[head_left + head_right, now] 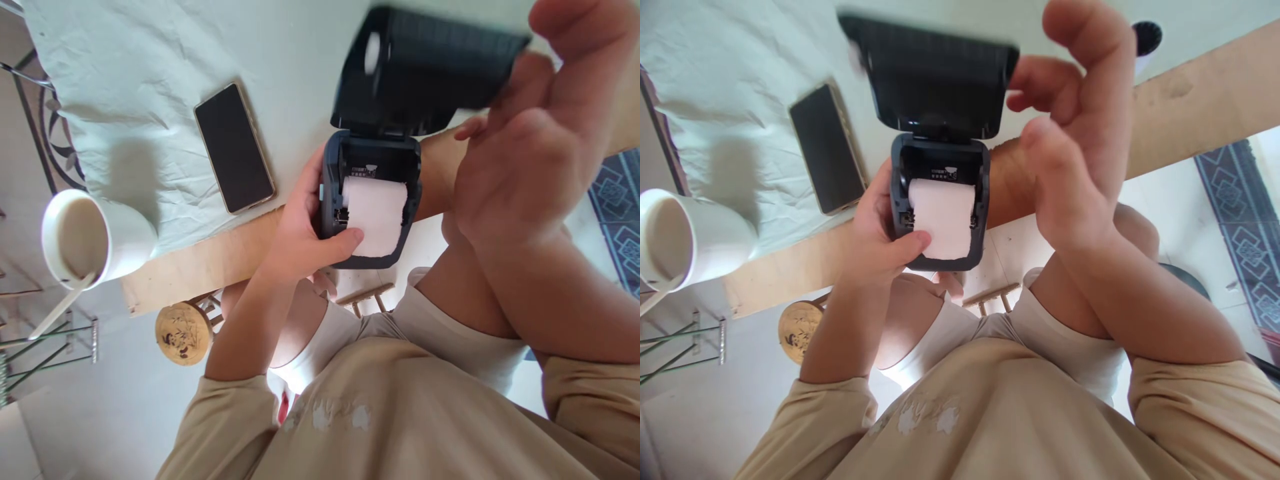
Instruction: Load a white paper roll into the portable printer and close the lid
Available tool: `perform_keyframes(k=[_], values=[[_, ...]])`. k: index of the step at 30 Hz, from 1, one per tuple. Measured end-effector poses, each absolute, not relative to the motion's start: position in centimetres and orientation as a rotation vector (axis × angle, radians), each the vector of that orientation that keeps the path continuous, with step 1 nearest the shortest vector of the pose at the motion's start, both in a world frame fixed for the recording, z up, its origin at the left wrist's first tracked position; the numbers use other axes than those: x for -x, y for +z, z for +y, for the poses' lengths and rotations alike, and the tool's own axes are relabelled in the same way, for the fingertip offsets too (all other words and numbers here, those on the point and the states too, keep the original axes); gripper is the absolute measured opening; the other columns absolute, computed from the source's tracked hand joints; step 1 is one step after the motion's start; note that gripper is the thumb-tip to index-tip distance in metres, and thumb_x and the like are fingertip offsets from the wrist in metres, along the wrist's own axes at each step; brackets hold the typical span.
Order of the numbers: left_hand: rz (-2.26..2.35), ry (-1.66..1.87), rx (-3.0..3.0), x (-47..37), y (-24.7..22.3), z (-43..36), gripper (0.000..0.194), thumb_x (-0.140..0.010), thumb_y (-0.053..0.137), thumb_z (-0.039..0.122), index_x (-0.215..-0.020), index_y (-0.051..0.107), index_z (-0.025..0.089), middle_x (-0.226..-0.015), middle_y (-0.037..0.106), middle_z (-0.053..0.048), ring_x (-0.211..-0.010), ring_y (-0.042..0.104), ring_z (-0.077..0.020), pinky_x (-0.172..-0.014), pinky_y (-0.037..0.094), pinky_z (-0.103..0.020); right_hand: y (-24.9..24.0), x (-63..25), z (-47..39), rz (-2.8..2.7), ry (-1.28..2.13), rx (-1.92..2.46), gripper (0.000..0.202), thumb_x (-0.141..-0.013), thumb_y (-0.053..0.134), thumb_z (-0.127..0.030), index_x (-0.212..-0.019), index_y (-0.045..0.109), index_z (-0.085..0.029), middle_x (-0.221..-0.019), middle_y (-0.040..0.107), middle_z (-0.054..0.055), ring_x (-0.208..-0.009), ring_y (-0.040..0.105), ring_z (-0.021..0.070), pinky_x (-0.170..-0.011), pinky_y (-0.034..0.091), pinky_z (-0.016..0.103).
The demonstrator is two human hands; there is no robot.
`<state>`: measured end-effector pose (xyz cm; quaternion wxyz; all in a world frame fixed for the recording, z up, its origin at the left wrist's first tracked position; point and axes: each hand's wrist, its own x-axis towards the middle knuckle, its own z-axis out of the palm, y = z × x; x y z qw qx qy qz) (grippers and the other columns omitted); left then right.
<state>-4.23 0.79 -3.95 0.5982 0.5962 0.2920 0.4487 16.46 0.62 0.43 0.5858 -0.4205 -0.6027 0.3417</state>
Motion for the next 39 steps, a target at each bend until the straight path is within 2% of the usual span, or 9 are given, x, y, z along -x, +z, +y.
perform_keyframes(k=[3,7,9,12,16,28,31,34,39], values=[[0.721,1.009,-1.379,4.2,-3.7,0.7,0.08,-0.059,0.077,0.039,-0.13,0.043,0.028,-0.135,0.05,-0.007,-0.118,0.056,-0.0327,-0.094,0.052,-0.044,-0.3,-16.0,0.9,-1.249,0.796,0.933,0.031,-0.081,0.048,-0.03,-0.109,0.061,-0.035,-0.115,0.052,-0.004,-0.101,0.058,0.0123,-0.088,0.049,0.028],[0.737,1.0,-1.367,4.3,-3.2,0.5,0.078,-0.058,0.077,0.033,-0.129,0.044,0.026,-0.139,0.046,-0.007,-0.126,0.05,-0.0329,-0.103,0.047,-0.044,-0.6,-16.1,0.6,-1.398,1.046,1.025,0.038,-0.084,0.049,-0.037,-0.121,0.053,-0.028,-0.123,0.053,0.001,-0.108,0.057,0.0149,-0.091,0.051,0.031],[0.716,1.01,-1.352,4.2,-2.9,0.4,0.08,-0.056,0.078,0.035,-0.128,0.045,0.026,-0.138,0.048,-0.007,-0.126,0.05,-0.0329,-0.102,0.048,-0.043,-0.7,-16.3,0.6,-1.605,1.054,1.034,0.048,-0.081,0.055,-0.044,-0.126,0.048,-0.028,-0.128,0.05,0.003,-0.106,0.057,0.0156,-0.086,0.052,0.03],[0.726,0.983,-1.278,4.0,-2.3,0.2,0.074,-0.061,0.075,0.041,-0.128,0.044,0.029,-0.132,0.052,-0.006,-0.121,0.055,-0.0308,-0.097,0.052,-0.042,-0.7,-16.6,0.8,-1.902,0.898,1.029,0.06,-0.075,0.063,-0.046,-0.129,0.044,-0.029,-0.125,0.052,0.003,-0.108,0.055,0.0174,-0.091,0.049,0.033],[0.854,0.945,-1.164,3.7,-1.6,-0.1,0.064,-0.072,0.067,0.042,-0.13,0.042,0.031,-0.13,0.054,-0.005,-0.115,0.058,-0.0262,-0.09,0.056,-0.036,-0.4,-16.6,1.1,-1.958,0.844,1.11,0.058,-0.074,0.064,-0.047,-0.126,0.046,-0.028,-0.122,0.054,0.004,-0.108,0.056,0.0178,-0.089,0.051,0.033],[0.883,0.947,-1.086,3.3,-1.0,-0.2,0.066,-0.072,0.069,0.035,-0.132,0.043,0.027,-0.124,0.057,-0.005,-0.11,0.06,-0.0233,-0.087,0.054,-0.031,-0.1,-16.7,0.9,-2.023,0.828,1.169,0.055,-0.081,0.054,-0.053,-0.128,0.038,-0.028,-0.126,0.05,0.0,-0.112,0.053,0.0133,-0.094,0.048,0.03],[0.842,0.985,-1.046,3.1,-0.7,-0.3,0.057,-0.075,0.067,0.036,-0.128,0.048,0.025,-0.126,0.056,-0.004,-0.118,0.056,-0.0224,-0.096,0.05,-0.031,0.0,-16.8,0.9,-2.027,0.823,1.167,0.056,-0.08,0.054,-0.054,-0.128,0.039,-0.027,-0.125,0.05,0.001,-0.11,0.053,0.0134,-0.092,0.049,0.03],[0.783,1.019,-0.937,2.8,-0.4,-0.3,0.04,-0.086,0.051,0.042,-0.121,0.053,0.022,-0.13,0.055,-0.002,-0.129,0.048,-0.0218,-0.107,0.043,-0.035,-0.1,-16.7,0.8,-2.013,0.819,1.168,0.058,-0.08,0.055,-0.054,-0.127,0.04,-0.025,-0.124,0.051,0.001,-0.111,0.054,0.0137,-0.094,0.049,0.031],[0.808,1.021,-0.885,2.6,0.0,0.1,0.029,-0.093,0.039,0.035,-0.109,0.058,0.021,-0.123,0.059,-0.002,-0.131,0.046,-0.0201,-0.11,0.04,-0.033,-0.5,-16.5,0.7,-1.919,0.782,1.048,0.05,-0.08,0.056,-0.047,-0.122,0.041,-0.025,-0.126,0.05,0.003,-0.116,0.052,0.0153,-0.1,0.047,0.034]])
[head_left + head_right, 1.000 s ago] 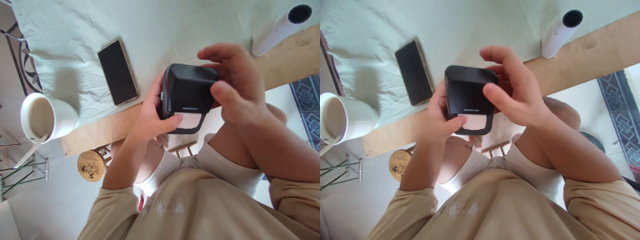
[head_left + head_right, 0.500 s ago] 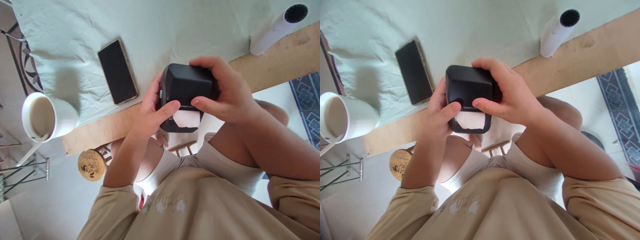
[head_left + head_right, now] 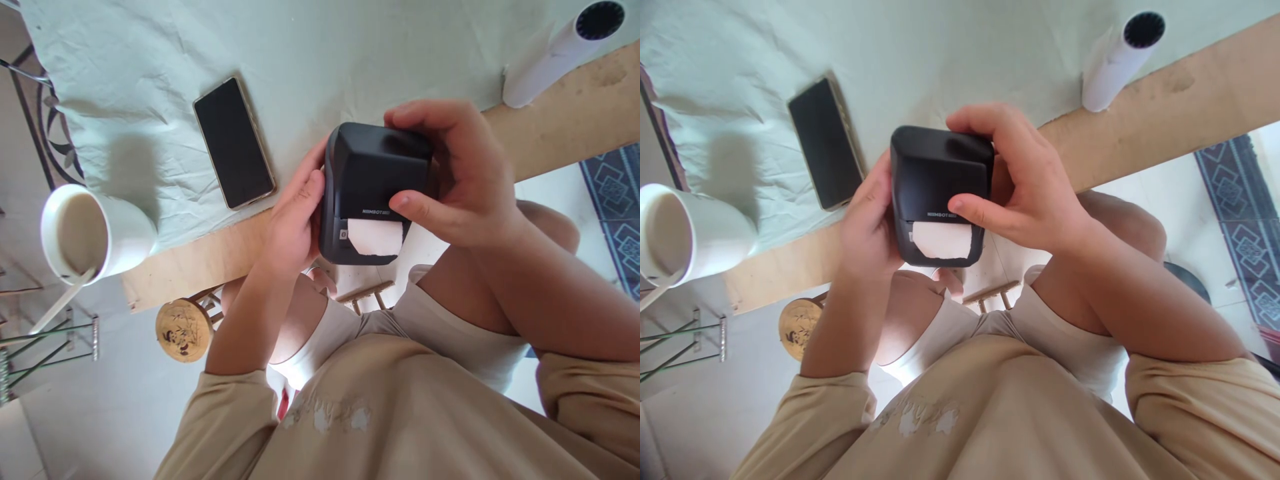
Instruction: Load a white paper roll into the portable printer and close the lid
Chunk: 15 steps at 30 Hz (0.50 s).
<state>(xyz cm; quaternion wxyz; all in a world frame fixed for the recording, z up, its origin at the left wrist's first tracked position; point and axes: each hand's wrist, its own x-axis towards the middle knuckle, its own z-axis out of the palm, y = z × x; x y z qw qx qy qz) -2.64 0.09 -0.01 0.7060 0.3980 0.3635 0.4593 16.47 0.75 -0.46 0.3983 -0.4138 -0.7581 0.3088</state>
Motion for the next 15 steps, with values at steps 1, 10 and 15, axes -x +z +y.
perform_keyframes(k=[1,10,15], values=[[0.806,1.022,-0.883,2.64,0.0,0.13,0.029,-0.093,0.04,0.035,-0.109,0.058,0.02,-0.122,0.06,-0.002,-0.13,0.047,-0.0198,-0.11,0.041,-0.032,-0.47,-16.46,0.73,-1.936,0.763,1.02,0.048,-0.081,0.055,-0.045,-0.122,0.041,-0.025,-0.126,0.05,0.003,-0.118,0.051,0.0156,-0.101,0.047,0.034],[0.717,1.011,-0.768,2.79,0.19,0.26,0.026,-0.093,0.041,0.028,-0.112,0.058,0.022,-0.087,0.063,0.001,-0.097,0.065,-0.0112,-0.08,0.051,-0.018,-0.28,-16.86,0.54,-2.094,0.664,0.886,0.062,-0.075,0.063,-0.043,-0.129,0.036,-0.025,-0.136,0.038,0.007,-0.131,0.041,0.0181,-0.111,0.042,0.036],[0.775,1.054,-0.74,2.7,0.48,0.32,0.022,-0.092,0.041,0.026,-0.098,0.062,0.021,-0.081,0.064,0.0,-0.113,0.06,-0.0168,-0.097,0.05,-0.027,-0.31,-16.81,0.8,-2.057,0.553,0.875,0.062,-0.072,0.066,-0.044,-0.124,0.042,-0.024,-0.13,0.039,0.009,-0.126,0.043,0.0191,-0.106,0.046,0.039]])
